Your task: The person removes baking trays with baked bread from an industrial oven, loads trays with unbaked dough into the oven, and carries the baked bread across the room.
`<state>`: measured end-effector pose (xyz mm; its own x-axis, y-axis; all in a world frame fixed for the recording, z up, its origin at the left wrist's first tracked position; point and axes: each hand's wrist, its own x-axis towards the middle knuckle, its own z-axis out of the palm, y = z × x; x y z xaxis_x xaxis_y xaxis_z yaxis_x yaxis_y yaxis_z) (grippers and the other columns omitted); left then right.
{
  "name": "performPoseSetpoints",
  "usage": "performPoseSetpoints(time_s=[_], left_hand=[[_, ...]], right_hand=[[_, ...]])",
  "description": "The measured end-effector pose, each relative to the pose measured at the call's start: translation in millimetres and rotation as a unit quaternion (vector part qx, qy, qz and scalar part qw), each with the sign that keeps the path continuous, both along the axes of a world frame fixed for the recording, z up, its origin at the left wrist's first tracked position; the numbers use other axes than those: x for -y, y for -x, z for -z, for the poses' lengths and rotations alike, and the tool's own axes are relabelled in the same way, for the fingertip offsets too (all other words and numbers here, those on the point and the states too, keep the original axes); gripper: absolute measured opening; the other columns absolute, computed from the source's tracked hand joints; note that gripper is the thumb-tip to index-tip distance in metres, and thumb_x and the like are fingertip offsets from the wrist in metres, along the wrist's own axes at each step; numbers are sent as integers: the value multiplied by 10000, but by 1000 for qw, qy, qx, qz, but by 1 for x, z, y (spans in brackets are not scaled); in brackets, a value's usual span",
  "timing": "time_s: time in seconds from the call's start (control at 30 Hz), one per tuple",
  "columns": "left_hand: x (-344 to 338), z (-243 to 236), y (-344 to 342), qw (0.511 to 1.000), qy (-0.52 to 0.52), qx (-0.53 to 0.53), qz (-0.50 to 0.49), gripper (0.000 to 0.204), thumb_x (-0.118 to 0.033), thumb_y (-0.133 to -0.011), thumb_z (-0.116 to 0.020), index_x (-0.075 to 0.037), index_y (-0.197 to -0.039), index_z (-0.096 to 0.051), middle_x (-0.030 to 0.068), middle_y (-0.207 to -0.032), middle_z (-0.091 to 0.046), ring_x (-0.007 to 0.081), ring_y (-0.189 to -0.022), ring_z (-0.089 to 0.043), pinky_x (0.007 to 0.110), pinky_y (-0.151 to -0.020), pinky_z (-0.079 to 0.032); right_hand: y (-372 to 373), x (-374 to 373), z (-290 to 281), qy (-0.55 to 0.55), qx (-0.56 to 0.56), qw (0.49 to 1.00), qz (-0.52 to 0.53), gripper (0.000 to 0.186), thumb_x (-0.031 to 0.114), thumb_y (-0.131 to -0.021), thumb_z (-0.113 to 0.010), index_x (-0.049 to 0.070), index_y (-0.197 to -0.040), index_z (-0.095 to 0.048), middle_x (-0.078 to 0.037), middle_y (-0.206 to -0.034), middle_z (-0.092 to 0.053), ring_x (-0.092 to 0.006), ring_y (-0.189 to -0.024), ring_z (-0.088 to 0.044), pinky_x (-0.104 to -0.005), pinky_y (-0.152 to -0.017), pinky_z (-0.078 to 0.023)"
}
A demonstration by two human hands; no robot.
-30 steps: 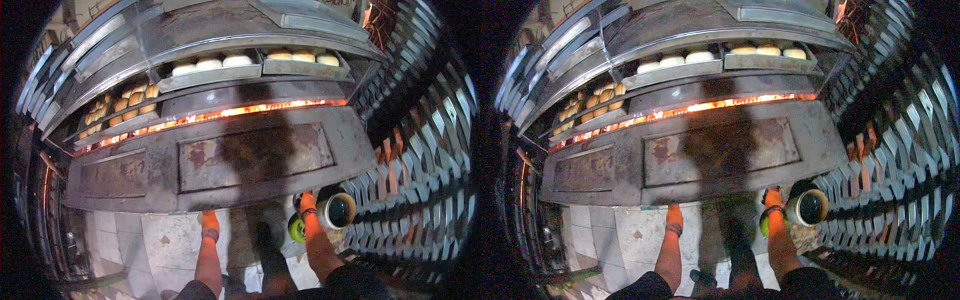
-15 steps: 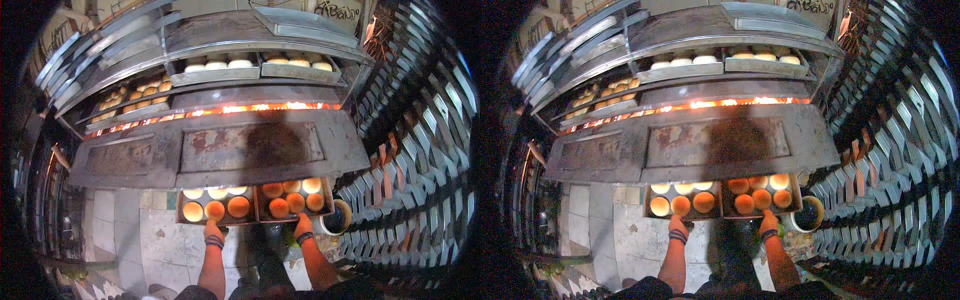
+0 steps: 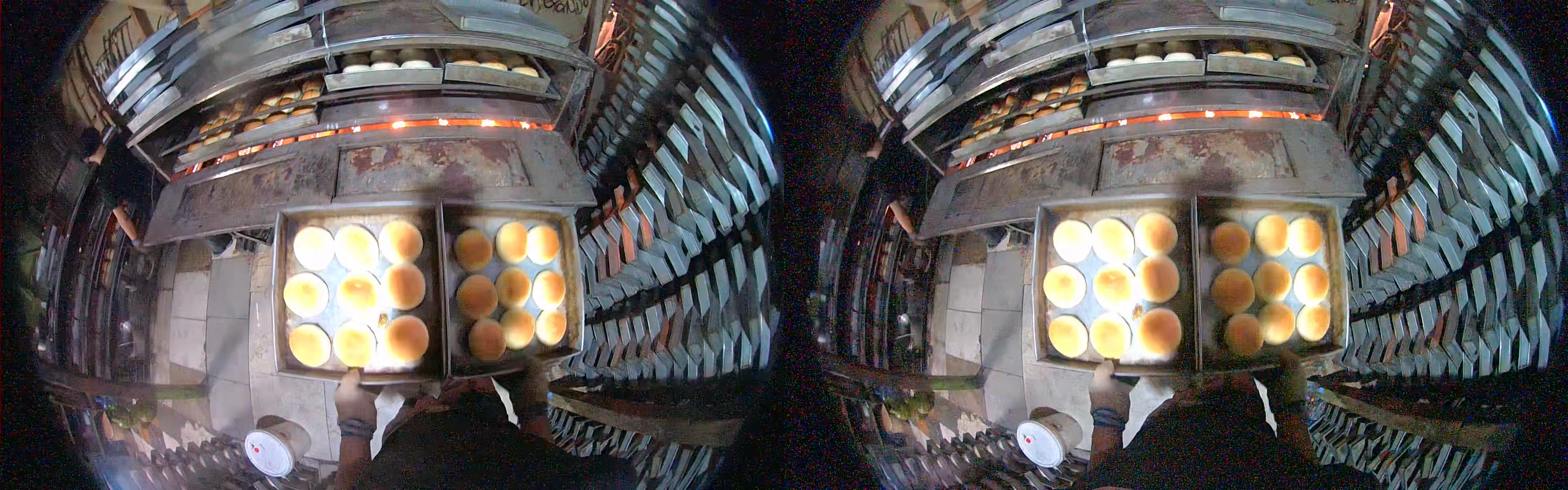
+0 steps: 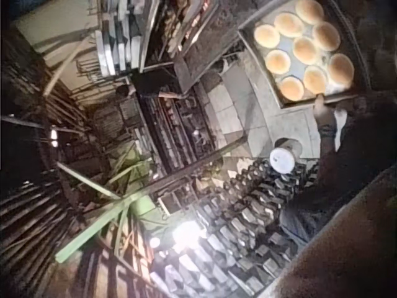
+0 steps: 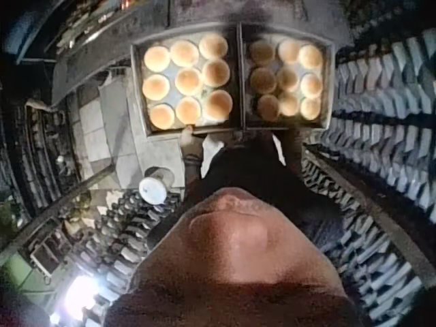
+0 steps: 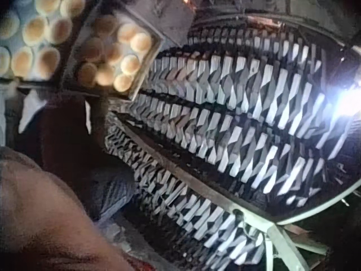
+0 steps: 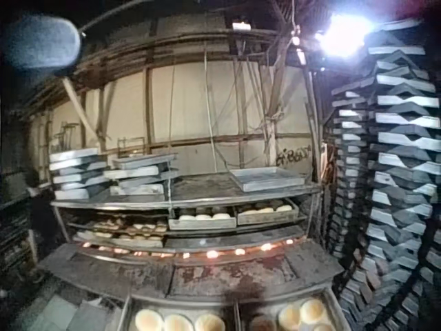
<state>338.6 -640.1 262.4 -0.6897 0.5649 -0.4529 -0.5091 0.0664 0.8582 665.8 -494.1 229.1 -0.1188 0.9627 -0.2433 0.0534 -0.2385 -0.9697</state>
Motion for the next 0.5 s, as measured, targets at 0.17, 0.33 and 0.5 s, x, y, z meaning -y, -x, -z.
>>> performPoseSetpoints(time_s=[0.17,0.33,0.5], left_hand=[[-127,-13,40,990,-58,127,-22,316,-309,-964,-526,-34,-1049,-658,58,-987,-659,181,-875,-613,365,-760,-486],[-267,-19,71,983,-83,154,-54,300,-283,-934,-585,-75,-1147,-622,75,-1116,-648,236,-979,-631,442,-880,-519],[-337,-13,99,978,-91,180,-44,348,-258,-965,-527,-20,-1214,-576,177,-1245,-622,341,-1133,-623,552,-937,-537]], right_hand=[[15,-128,26,-138,-17,984,112,413,324,-915,-630,-43,-1104,-651,-115,-966,-696,-246,-779,-659,-363,-738,-543],[88,-246,-68,98,-184,949,235,377,312,-973,-544,-25,-1090,-666,-83,-984,-695,-204,-890,-676,-360,-783,-548],[93,-326,-48,144,-193,953,182,343,288,-964,-563,-35,-1036,-655,-117,-996,-717,-236,-860,-713,-388,-762,-592]])
